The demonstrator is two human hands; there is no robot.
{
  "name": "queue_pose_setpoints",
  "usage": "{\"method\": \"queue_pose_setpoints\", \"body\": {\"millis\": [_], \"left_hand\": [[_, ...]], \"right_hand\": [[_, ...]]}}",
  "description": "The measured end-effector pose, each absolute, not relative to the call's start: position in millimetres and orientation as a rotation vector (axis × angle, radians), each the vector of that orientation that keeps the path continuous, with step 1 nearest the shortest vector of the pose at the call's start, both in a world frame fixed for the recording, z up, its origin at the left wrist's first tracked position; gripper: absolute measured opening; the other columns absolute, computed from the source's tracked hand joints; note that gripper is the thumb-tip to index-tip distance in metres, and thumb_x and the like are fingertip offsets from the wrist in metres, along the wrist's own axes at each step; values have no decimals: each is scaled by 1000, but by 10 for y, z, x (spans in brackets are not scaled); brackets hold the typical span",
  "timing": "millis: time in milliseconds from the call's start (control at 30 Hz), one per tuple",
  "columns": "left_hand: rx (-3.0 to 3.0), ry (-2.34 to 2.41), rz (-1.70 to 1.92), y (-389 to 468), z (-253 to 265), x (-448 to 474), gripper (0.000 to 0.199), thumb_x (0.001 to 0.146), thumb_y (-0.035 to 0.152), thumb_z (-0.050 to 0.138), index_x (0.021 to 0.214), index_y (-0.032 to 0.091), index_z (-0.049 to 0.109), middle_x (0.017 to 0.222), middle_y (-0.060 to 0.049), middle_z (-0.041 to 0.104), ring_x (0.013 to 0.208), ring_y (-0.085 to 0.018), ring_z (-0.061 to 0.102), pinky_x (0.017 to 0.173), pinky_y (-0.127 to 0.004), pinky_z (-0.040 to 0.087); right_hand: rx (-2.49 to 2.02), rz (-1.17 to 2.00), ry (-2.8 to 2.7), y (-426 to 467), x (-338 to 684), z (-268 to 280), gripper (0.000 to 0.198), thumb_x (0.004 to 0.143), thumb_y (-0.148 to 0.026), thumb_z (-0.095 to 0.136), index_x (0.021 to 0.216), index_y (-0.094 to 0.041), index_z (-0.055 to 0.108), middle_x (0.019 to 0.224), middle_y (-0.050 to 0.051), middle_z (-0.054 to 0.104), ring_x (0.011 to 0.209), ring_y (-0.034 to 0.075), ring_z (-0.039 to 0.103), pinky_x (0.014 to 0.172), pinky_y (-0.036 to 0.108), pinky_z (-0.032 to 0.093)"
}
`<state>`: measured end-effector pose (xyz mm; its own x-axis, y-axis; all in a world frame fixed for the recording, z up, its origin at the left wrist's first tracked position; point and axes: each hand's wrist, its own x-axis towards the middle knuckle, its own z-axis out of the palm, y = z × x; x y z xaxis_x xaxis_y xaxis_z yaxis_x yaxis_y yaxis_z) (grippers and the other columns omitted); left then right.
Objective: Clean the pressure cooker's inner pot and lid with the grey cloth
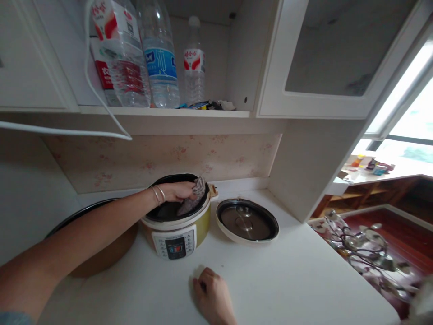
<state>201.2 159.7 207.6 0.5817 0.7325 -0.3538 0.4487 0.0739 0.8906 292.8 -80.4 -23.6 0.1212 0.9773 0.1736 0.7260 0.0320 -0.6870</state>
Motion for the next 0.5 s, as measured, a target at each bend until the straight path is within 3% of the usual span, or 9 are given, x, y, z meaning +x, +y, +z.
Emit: {"method": "queue_pose_setpoints", "body": {"millis": [100,233,367,500], "left_hand": [[1972,915,-165,1605,2176,1718,32,57,9,74,87,21,74,76,0,75,68,-19,67,65,-27,52],[2528,959,-513,1803,2242,1389,19,49,6,74,61,21,73,54,1,67,56,-21,63,59,-28,49],[2845,988,-397,1959,2086,1405,24,49,-1,68,40,19,60,44,-4,60,60,-25,64,75,-37,50],[3258,791,-77,2008,1978,1687,26,56,-2,66,44,21,61,64,-8,71,90,-28,68,98,-38,43]], "right_hand": [[-1744,483,-1690,-819,2926,-244,28,89,-21,53,61,-20,56,75,1,66,62,9,58,56,21,29],[-1730,483,-1729,-844,2926,-239,27,89,-21,54,62,-20,57,75,0,67,62,9,59,56,22,29],[-1717,499,-1712,-863,2931,-223,28,90,-21,53,63,-20,58,76,0,66,62,9,59,57,21,30],[-1703,524,-1669,-851,2942,-232,28,91,-21,53,63,-20,59,76,0,65,63,8,58,57,20,31]]}}
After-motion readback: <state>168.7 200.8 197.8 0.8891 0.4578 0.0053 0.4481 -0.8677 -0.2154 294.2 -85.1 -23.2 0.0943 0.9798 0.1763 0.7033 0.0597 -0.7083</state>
